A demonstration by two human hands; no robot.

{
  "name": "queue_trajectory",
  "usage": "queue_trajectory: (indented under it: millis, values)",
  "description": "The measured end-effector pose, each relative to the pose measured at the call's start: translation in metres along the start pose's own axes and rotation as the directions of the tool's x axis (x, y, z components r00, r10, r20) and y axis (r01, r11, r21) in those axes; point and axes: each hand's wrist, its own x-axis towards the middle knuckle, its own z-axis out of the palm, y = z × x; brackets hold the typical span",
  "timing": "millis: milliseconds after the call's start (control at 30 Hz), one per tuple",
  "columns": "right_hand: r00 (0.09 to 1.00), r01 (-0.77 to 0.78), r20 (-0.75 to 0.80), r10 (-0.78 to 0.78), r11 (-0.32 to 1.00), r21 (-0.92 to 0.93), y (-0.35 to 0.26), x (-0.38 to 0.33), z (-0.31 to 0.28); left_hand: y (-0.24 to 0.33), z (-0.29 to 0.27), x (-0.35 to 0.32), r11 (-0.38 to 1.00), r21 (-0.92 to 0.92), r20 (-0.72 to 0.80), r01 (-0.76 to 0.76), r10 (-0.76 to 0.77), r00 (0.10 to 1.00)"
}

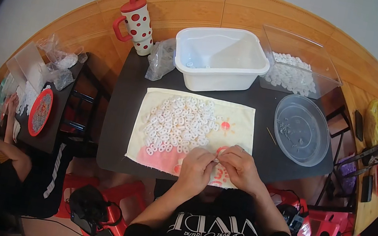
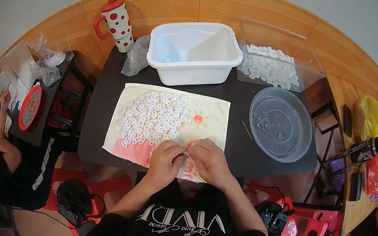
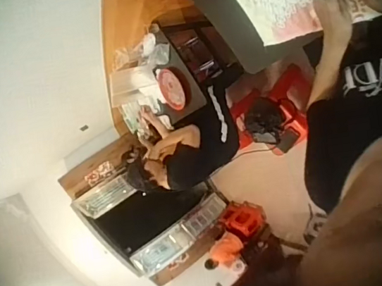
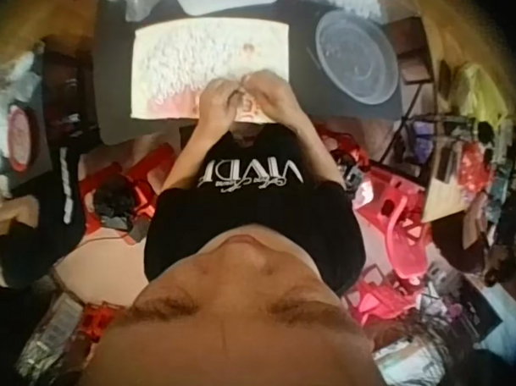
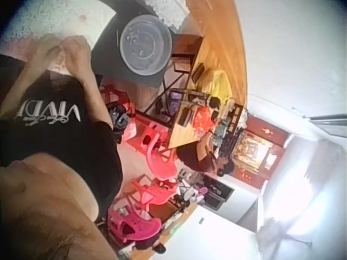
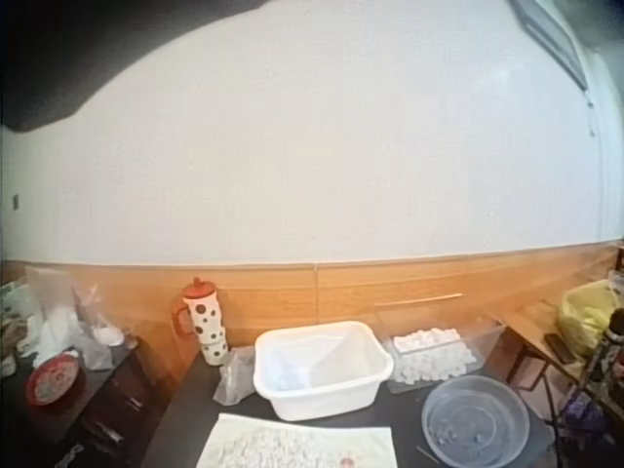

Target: Sorting and inspecting small white plastic components and placing them into containers.

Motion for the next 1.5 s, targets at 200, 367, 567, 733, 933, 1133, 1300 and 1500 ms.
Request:
queue_trajectory:
  millis: [200, 367, 567, 733, 933, 1133, 1300, 1500]
  values:
    - [1.0, 0.0, -0.011, 0.0, 1.0, -0.001, 0.002, -0.002, 0.001, -0.001, 0.001, 0.0, 1.0, 0.0, 0.002, 0.003, -0.003, 1.0]
    - [0.999, 0.01, -0.032, -0.01, 1.0, -0.003, 0.002, -0.002, 0.001, -0.003, 0.0, -0.001, 1.0, 0.013, 0.055, 0.009, -0.009, 0.998]
    - [0.999, 0.008, -0.034, -0.008, 1.0, 0.003, 0.006, -0.006, 0.002, -0.004, -0.003, 0.006, 0.997, 0.06, 0.111, -0.041, 0.034, 0.993]
    - [0.997, -0.012, -0.069, 0.017, 0.997, 0.07, 0.004, -0.005, 0.003, -0.002, -0.005, 0.008, 0.998, -0.038, 0.101, 0.054, -0.049, 0.994]
    - [0.993, -0.083, -0.063, 0.096, 0.979, 0.189, 0.005, -0.007, 0.0, -0.008, -0.007, 0.006, 0.953, -0.247, 0.171, 0.176, -0.136, 0.976]
    - [0.987, -0.132, -0.051, 0.153, 0.947, 0.293, 0.004, -0.007, -0.002, -0.008, -0.01, 0.007, 0.898, -0.354, 0.246, 0.26, -0.179, 0.953]
    - [0.984, -0.142, -0.051, 0.172, 0.922, 0.359, 0.007, -0.01, -0.001, -0.004, -0.012, 0.007, 0.885, -0.38, 0.264, 0.269, -0.175, 0.948]
    - [0.98, -0.151, -0.059, 0.19, 0.904, 0.4, 0.005, -0.007, -0.002, -0.003, -0.013, 0.007, 0.84, -0.46, 0.256, 0.289, -0.186, 0.948]
